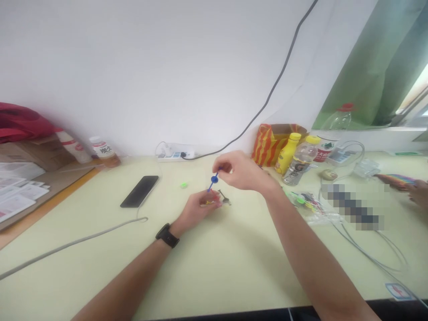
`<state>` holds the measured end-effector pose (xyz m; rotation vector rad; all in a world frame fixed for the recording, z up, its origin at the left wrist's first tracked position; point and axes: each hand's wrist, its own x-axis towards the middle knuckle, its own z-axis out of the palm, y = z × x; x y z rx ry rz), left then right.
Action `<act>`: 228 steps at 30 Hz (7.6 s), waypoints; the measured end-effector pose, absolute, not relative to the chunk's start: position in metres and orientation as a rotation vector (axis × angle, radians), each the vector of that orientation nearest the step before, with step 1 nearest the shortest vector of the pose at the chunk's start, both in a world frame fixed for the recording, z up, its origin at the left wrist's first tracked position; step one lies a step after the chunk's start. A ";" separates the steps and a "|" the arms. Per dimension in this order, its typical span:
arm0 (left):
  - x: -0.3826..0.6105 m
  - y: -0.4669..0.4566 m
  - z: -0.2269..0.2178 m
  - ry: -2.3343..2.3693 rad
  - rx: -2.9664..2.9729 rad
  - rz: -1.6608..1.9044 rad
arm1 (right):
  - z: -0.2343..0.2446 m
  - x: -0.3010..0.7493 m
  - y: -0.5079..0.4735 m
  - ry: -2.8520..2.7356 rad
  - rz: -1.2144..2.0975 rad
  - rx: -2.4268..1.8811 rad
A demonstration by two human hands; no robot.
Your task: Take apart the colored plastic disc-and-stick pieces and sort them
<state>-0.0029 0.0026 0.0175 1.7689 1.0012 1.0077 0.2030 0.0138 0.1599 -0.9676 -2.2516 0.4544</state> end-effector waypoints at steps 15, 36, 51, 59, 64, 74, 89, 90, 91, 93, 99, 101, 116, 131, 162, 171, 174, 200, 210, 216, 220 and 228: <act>-0.005 0.007 0.013 1.088 1.831 0.979 | 0.146 0.185 0.010 -2.622 0.758 -1.008; -0.006 0.004 0.028 0.973 1.790 1.012 | 0.159 0.200 0.010 -2.489 0.311 -1.087; -0.006 0.003 0.027 0.969 1.745 0.997 | 0.157 0.211 0.017 -2.248 0.279 -0.845; -0.008 0.001 0.025 1.037 1.744 0.967 | 0.154 0.229 0.029 -2.414 0.581 -0.975; -0.009 0.004 0.025 1.063 1.793 0.937 | 0.156 0.227 0.031 -2.290 0.578 -1.051; -0.047 0.035 0.020 1.440 1.947 1.250 | 0.148 0.230 0.040 -2.286 0.541 -1.213; -0.053 0.038 0.027 1.645 1.900 1.477 | 0.158 0.248 0.036 -2.266 0.585 -1.221; -0.046 0.033 0.035 1.600 1.865 1.589 | 0.158 0.250 0.037 -2.271 0.591 -1.222; -0.040 0.027 0.044 1.552 1.832 1.673 | 0.158 0.251 0.038 -2.276 0.601 -1.221; -0.027 0.016 0.066 1.404 1.795 1.785 | 0.159 0.254 0.039 -2.284 0.620 -1.213; -0.003 0.009 0.147 1.081 2.217 1.164 | 0.161 0.259 0.038 -2.312 0.698 -1.249; -0.001 0.017 0.170 1.097 2.287 1.028 | 0.162 0.259 0.038 -2.333 0.718 -1.236; 0.025 0.051 0.166 0.954 2.528 0.644 | 0.160 0.260 0.038 -2.321 0.709 -1.196; 0.025 0.050 0.157 0.948 2.609 0.808 | 0.157 0.272 0.044 -2.276 0.762 -1.187; 0.021 0.013 0.055 0.977 1.908 1.082 | 0.058 0.260 0.014 -1.830 0.859 -0.945; 0.020 0.005 0.045 0.888 1.796 0.956 | 0.047 0.259 -0.006 -1.549 1.092 -0.965; 0.019 0.001 0.040 0.896 1.668 0.978 | 0.042 0.258 -0.010 -1.472 1.104 -0.945; 0.025 -0.010 0.027 0.793 1.658 0.836 | 0.025 0.224 -0.034 -1.289 1.057 -0.978; 0.028 -0.014 0.020 0.689 1.551 0.795 | 0.031 0.225 -0.035 -1.111 0.935 -0.995; 0.028 -0.011 0.022 0.791 1.513 1.115 | 0.034 0.226 -0.034 -1.106 1.053 -0.942; 0.030 -0.014 0.026 0.812 1.609 1.113 | 0.029 0.221 -0.035 -1.138 1.126 -0.940; 0.028 -0.013 0.024 0.850 1.543 1.026 | 0.030 0.224 -0.035 -1.159 1.189 -0.944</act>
